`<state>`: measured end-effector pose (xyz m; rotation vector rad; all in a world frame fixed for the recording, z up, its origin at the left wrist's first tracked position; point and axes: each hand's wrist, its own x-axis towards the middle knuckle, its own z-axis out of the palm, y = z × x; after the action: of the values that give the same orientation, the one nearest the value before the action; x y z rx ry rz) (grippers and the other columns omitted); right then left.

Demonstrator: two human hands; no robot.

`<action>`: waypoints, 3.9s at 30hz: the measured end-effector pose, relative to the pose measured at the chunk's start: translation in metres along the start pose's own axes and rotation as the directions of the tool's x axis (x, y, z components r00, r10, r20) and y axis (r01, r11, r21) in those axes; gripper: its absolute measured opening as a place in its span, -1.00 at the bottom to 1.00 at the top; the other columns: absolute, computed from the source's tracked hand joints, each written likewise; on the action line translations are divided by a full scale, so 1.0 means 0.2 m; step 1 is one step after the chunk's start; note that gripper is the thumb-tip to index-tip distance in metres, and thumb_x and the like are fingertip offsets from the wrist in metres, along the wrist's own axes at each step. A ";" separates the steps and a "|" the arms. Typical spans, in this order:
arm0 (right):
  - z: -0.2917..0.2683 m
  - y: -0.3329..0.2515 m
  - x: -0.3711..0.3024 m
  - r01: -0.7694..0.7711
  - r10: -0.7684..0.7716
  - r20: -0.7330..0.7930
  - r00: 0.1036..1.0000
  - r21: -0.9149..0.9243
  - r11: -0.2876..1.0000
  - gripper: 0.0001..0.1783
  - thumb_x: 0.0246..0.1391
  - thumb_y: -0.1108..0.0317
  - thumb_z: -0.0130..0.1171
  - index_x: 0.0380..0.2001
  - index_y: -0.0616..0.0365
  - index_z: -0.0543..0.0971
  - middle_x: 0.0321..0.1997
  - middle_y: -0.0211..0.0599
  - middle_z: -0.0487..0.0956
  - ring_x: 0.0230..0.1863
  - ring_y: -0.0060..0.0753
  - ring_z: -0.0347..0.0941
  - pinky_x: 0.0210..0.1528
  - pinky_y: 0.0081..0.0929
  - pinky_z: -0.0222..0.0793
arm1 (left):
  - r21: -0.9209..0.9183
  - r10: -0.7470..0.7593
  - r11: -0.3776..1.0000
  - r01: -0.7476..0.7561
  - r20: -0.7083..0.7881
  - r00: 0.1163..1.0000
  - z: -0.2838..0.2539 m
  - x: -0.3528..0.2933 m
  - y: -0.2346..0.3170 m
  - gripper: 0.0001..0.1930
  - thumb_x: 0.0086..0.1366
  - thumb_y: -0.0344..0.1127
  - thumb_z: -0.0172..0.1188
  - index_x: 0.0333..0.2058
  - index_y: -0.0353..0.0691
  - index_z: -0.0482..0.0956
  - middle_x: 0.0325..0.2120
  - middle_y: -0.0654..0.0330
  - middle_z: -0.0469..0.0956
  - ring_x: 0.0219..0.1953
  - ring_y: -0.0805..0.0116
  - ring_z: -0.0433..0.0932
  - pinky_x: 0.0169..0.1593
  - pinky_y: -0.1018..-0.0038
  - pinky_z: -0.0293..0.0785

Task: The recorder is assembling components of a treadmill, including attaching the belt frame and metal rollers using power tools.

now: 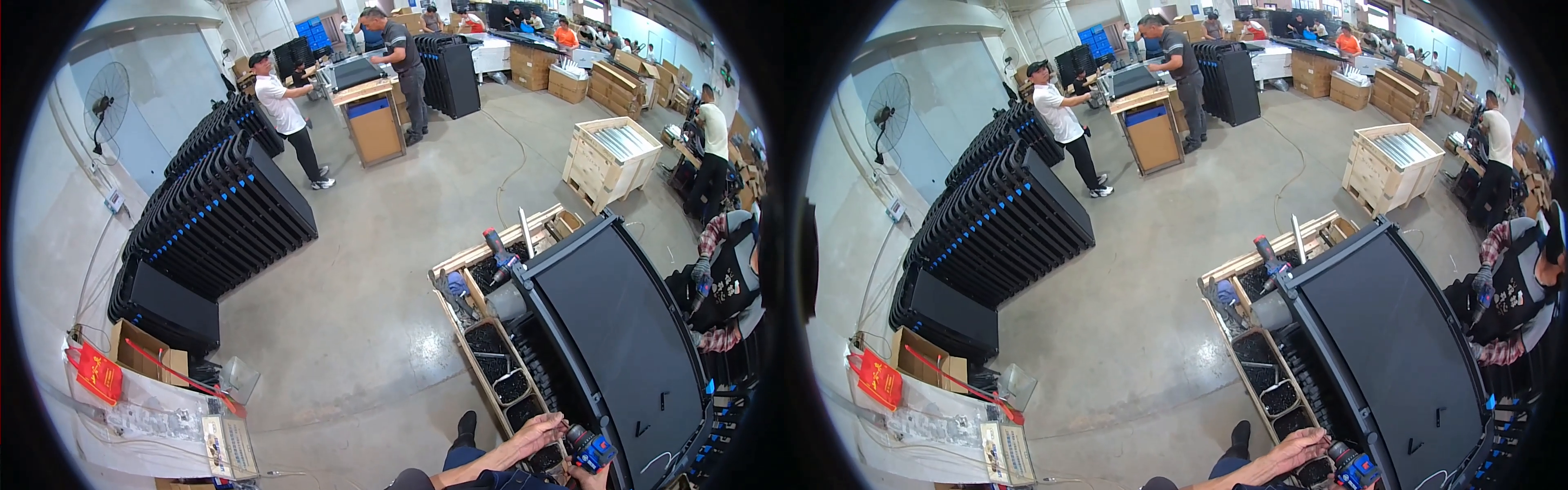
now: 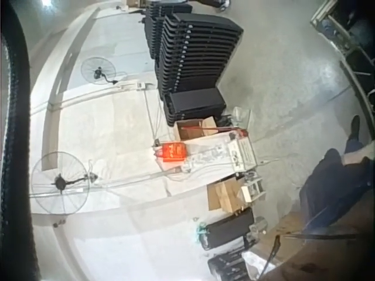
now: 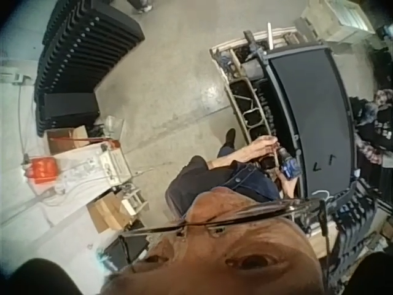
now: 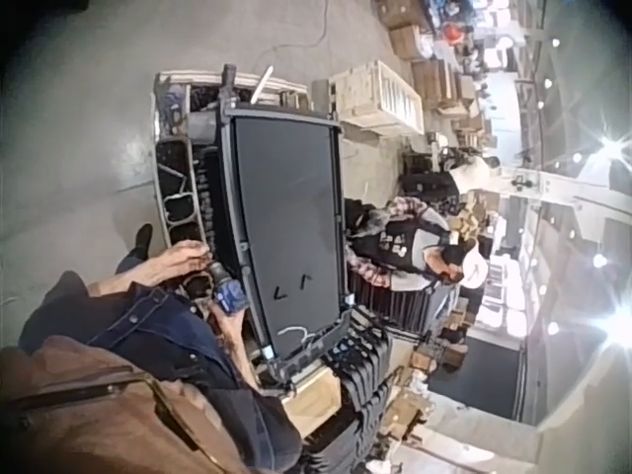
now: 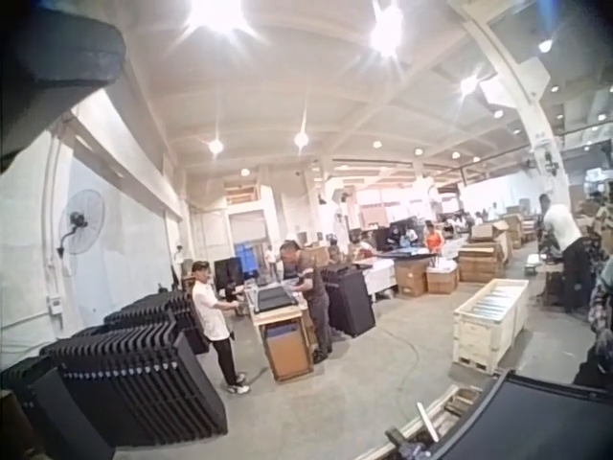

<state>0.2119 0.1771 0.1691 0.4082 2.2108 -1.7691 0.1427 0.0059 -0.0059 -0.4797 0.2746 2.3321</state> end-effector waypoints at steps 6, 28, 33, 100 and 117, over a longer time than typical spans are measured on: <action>0.02 0.06 0.01 -0.287 0.282 -0.156 0.947 -0.014 0.958 -0.58 -0.18 0.42 0.59 -0.26 0.17 0.57 -0.33 -0.38 0.53 -0.29 -0.44 0.40 -0.19 -0.36 0.42 | 0.051 -0.035 0.998 0.037 -0.026 0.999 0.02 -0.04 0.04 -0.79 0.39 -0.23 0.31 -0.09 -0.16 0.61 -0.18 0.26 0.65 -0.10 0.44 0.64 0.01 0.49 0.61; -0.36 0.30 -0.43 0.033 0.018 -0.396 0.918 0.120 0.992 -0.57 -0.05 0.39 0.47 -0.07 0.14 0.61 -0.20 -0.43 0.69 -0.20 -0.64 0.55 -0.10 -0.52 0.51 | 0.662 -0.260 0.720 0.208 -0.021 0.965 0.52 0.05 -0.25 -0.51 0.35 -0.20 0.35 0.15 -0.32 0.48 -0.07 0.11 0.61 -0.08 0.34 0.62 -0.03 0.40 0.62; -0.62 0.44 -0.71 0.041 0.173 -0.509 0.843 0.382 0.923 -0.58 -0.04 0.45 0.47 -0.06 0.15 0.62 -0.17 -0.43 0.70 -0.20 -0.65 0.55 -0.12 -0.51 0.52 | 0.980 0.001 0.135 -0.149 0.151 0.989 0.70 0.32 -0.51 -0.67 0.41 -0.26 0.23 0.02 -0.39 0.57 -0.25 0.12 0.65 -0.29 0.47 0.60 -0.20 0.52 0.56; -0.79 0.72 -0.73 0.145 0.078 -0.419 0.905 0.475 0.868 -0.62 0.03 0.42 0.27 -0.05 0.31 0.56 -0.28 -0.30 0.62 -0.44 -0.49 0.54 -0.42 -0.51 0.51 | 0.882 0.151 -0.339 -0.328 0.396 0.906 0.66 0.41 -0.81 -0.83 0.15 -0.31 0.31 -0.32 -0.25 0.59 -0.41 -0.01 0.67 -0.24 -0.04 0.66 -0.16 0.14 0.52; -1.15 0.78 -1.05 0.272 0.168 -0.615 0.770 0.556 0.786 -0.42 0.07 0.62 0.28 0.19 0.23 0.42 -0.05 -0.09 0.65 -0.16 -0.32 0.65 -0.12 -0.31 0.70 | 0.844 -0.011 -0.467 -0.264 0.292 0.956 0.81 0.48 -1.16 -0.79 0.24 -0.26 0.32 -0.28 -0.29 0.64 -0.38 0.00 0.72 -0.28 0.07 0.71 -0.14 0.23 0.56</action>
<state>0.4569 0.4253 0.1598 1.2818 1.9052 -2.6967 0.1986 0.2847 0.0875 0.8210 2.2328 1.1819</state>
